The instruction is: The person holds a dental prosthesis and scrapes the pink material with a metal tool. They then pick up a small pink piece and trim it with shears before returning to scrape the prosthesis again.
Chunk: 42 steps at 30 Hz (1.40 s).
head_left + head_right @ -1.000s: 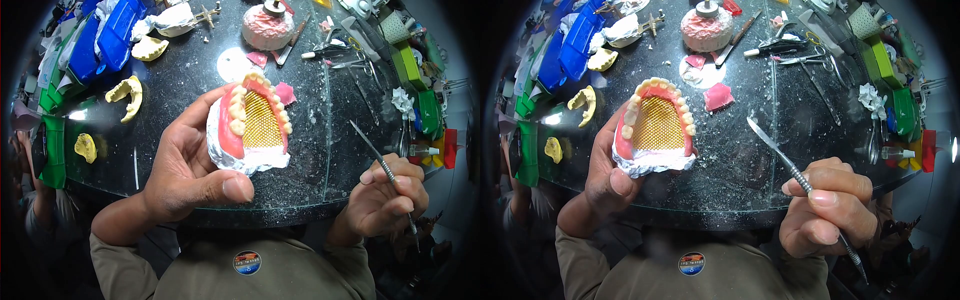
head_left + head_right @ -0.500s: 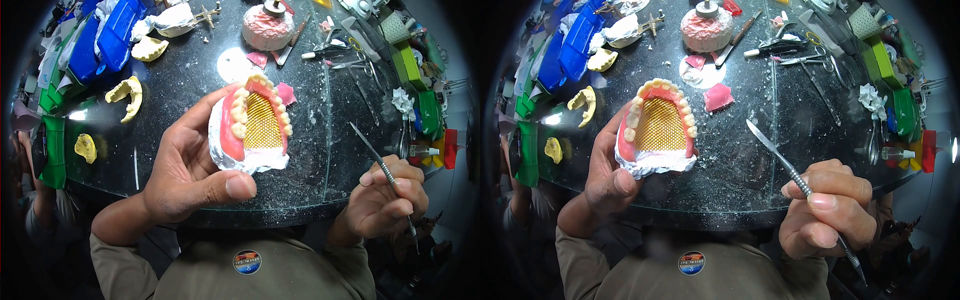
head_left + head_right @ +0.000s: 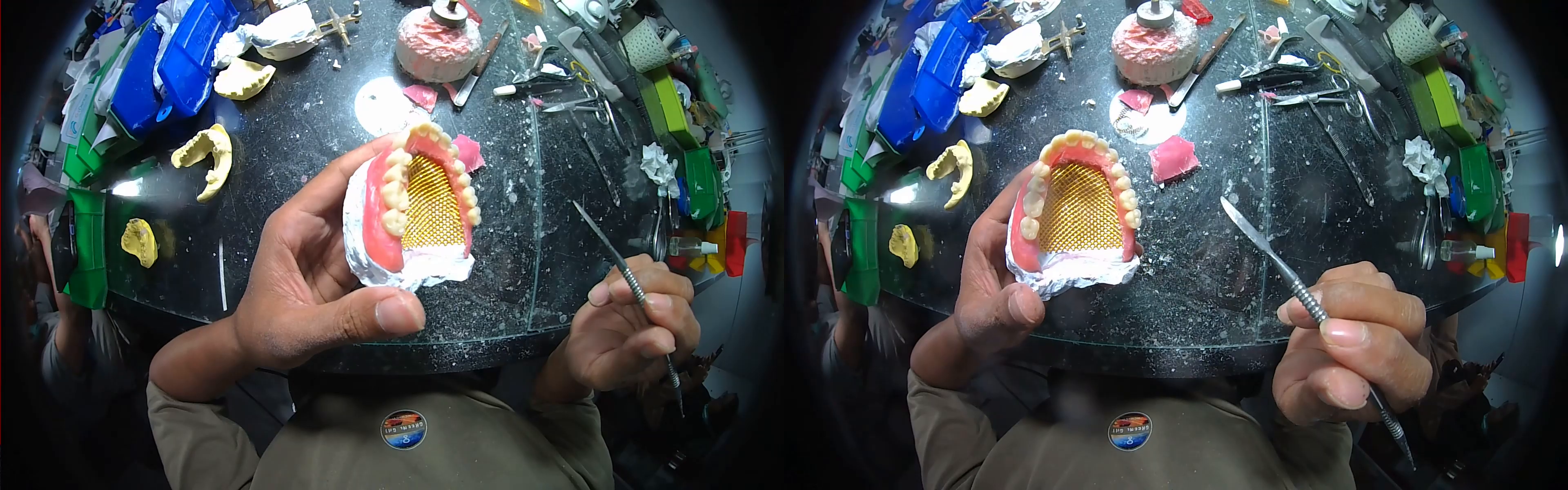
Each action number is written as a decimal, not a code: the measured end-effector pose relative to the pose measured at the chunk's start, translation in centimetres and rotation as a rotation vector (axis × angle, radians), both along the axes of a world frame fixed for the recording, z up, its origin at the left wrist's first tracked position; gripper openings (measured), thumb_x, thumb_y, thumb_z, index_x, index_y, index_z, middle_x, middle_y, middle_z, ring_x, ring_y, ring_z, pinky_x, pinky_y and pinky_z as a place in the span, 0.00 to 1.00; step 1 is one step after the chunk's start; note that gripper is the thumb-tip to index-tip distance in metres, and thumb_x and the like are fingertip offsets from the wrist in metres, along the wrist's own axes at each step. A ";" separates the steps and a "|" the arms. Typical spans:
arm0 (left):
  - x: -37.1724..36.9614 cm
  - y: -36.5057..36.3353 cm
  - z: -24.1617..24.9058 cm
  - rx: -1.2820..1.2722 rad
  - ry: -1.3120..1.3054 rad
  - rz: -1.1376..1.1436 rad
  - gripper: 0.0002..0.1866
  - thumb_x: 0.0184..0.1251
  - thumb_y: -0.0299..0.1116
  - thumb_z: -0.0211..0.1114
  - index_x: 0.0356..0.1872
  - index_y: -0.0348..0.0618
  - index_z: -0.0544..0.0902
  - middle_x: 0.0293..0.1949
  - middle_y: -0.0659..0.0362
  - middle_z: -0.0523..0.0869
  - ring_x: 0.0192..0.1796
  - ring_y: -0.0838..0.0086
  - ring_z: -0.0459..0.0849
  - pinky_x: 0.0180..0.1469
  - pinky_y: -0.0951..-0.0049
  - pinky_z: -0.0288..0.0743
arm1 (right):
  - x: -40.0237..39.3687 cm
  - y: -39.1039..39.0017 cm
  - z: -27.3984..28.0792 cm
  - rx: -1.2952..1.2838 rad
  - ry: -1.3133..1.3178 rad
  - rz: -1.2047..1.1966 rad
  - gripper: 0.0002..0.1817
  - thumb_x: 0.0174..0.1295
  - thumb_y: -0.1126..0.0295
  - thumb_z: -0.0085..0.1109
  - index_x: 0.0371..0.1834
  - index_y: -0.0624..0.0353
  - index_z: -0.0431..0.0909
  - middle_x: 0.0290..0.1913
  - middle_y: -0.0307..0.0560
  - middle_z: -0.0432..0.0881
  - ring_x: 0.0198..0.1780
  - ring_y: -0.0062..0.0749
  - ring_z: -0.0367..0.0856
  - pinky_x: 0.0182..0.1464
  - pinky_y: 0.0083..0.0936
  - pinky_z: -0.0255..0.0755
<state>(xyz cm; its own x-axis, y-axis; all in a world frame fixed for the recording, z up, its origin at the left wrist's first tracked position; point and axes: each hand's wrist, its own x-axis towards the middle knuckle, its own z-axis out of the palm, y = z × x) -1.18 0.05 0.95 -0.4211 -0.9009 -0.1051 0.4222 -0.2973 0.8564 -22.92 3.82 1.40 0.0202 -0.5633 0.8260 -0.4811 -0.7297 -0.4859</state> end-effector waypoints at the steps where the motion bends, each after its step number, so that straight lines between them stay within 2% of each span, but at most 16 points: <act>1: 0.0 0.0 0.0 0.003 0.000 -0.005 0.55 0.41 0.49 0.75 0.64 0.29 0.52 0.59 0.46 0.68 0.61 0.63 0.70 0.64 0.63 0.64 | 0.0 0.0 0.0 0.000 0.002 0.004 0.15 0.67 0.57 0.42 0.38 0.60 0.64 0.30 0.50 0.71 0.17 0.21 0.68 0.18 0.13 0.62; 3: 0.1 0.0 0.1 0.014 -0.009 -0.020 0.55 0.41 0.48 0.75 0.64 0.29 0.52 0.59 0.46 0.68 0.61 0.63 0.70 0.64 0.63 0.64 | -0.1 0.0 -0.1 0.001 0.005 0.012 0.15 0.67 0.57 0.42 0.38 0.60 0.64 0.30 0.51 0.71 0.18 0.21 0.68 0.18 0.13 0.62; 6: 0.2 0.0 0.0 0.003 -0.020 -0.033 0.55 0.41 0.48 0.75 0.65 0.29 0.52 0.59 0.46 0.68 0.61 0.64 0.70 0.64 0.63 0.63 | -0.3 0.0 0.0 0.008 0.044 0.095 0.18 0.70 0.59 0.35 0.46 0.64 0.66 0.30 0.52 0.70 0.22 0.23 0.64 0.22 0.15 0.61; 15: 0.3 0.1 -0.2 -0.047 -0.003 -0.038 0.55 0.42 0.43 0.76 0.66 0.29 0.49 0.62 0.44 0.64 0.64 0.61 0.67 0.65 0.60 0.61 | -0.2 0.0 0.0 0.012 0.039 0.085 0.18 0.70 0.59 0.35 0.46 0.64 0.66 0.30 0.52 0.70 0.22 0.23 0.65 0.23 0.15 0.61; 18: 0.3 0.1 -0.2 -0.061 0.009 -0.037 0.55 0.42 0.41 0.76 0.66 0.30 0.49 0.62 0.44 0.64 0.64 0.61 0.66 0.65 0.60 0.60 | 0.2 0.0 0.0 0.001 -0.015 0.006 0.16 0.67 0.57 0.43 0.38 0.61 0.64 0.29 0.50 0.71 0.17 0.22 0.68 0.19 0.15 0.63; 21: 0.3 0.2 -0.2 -0.059 0.011 -0.034 0.55 0.42 0.43 0.76 0.66 0.30 0.49 0.62 0.43 0.63 0.64 0.61 0.66 0.65 0.59 0.61 | 0.1 -0.1 0.0 -0.004 -0.008 0.005 0.16 0.67 0.57 0.43 0.38 0.62 0.64 0.29 0.50 0.71 0.17 0.22 0.68 0.19 0.14 0.63; 25: 0.0 0.1 -0.1 -0.011 0.037 -0.036 0.51 0.48 0.47 0.71 0.66 0.32 0.49 0.62 0.42 0.63 0.63 0.58 0.68 0.64 0.59 0.63 | 0.1 -0.1 0.0 -0.012 -0.015 0.003 0.17 0.67 0.57 0.43 0.38 0.62 0.64 0.28 0.50 0.71 0.16 0.22 0.68 0.18 0.14 0.63; 29: 0.0 -0.1 -0.3 0.035 0.053 -0.076 0.46 0.51 0.43 0.62 0.67 0.34 0.48 0.63 0.37 0.60 0.59 0.51 0.71 0.62 0.57 0.65 | 0.1 -0.1 0.0 -0.015 -0.014 0.000 0.16 0.67 0.57 0.43 0.38 0.62 0.64 0.28 0.50 0.71 0.16 0.22 0.68 0.17 0.14 0.62; 34: -0.1 -0.4 0.0 0.162 0.201 -0.101 0.45 0.45 0.32 0.57 0.68 0.37 0.46 0.63 0.33 0.57 0.58 0.44 0.71 0.61 0.56 0.66 | -0.1 -0.1 0.0 -0.021 0.008 0.009 0.17 0.67 0.56 0.42 0.39 0.61 0.64 0.29 0.51 0.71 0.16 0.21 0.67 0.17 0.13 0.62; 37: 0.2 -0.5 -0.1 0.202 0.246 -0.148 0.48 0.37 0.28 0.56 0.68 0.36 0.46 0.63 0.32 0.57 0.58 0.42 0.71 0.62 0.54 0.64 | -0.1 0.0 -0.1 -0.009 0.008 -0.002 0.17 0.68 0.55 0.39 0.39 0.61 0.64 0.30 0.50 0.71 0.17 0.21 0.67 0.18 0.13 0.62; 42: 0.2 -0.4 -0.5 0.189 0.247 -0.153 0.51 0.32 0.27 0.56 0.67 0.34 0.46 0.63 0.32 0.57 0.58 0.42 0.70 0.63 0.52 0.61 | -0.1 0.1 0.0 0.005 0.024 -0.017 0.18 0.68 0.54 0.37 0.40 0.59 0.64 0.30 0.49 0.70 0.17 0.20 0.66 0.19 0.12 0.62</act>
<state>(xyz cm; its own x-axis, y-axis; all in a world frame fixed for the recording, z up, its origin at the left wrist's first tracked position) -0.94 -0.34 0.49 -0.5829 -0.8000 -0.1423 0.5481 -0.5164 0.6580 -23.02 3.95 1.36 0.0300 -0.5682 0.8224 -0.5047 -0.7188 -0.4782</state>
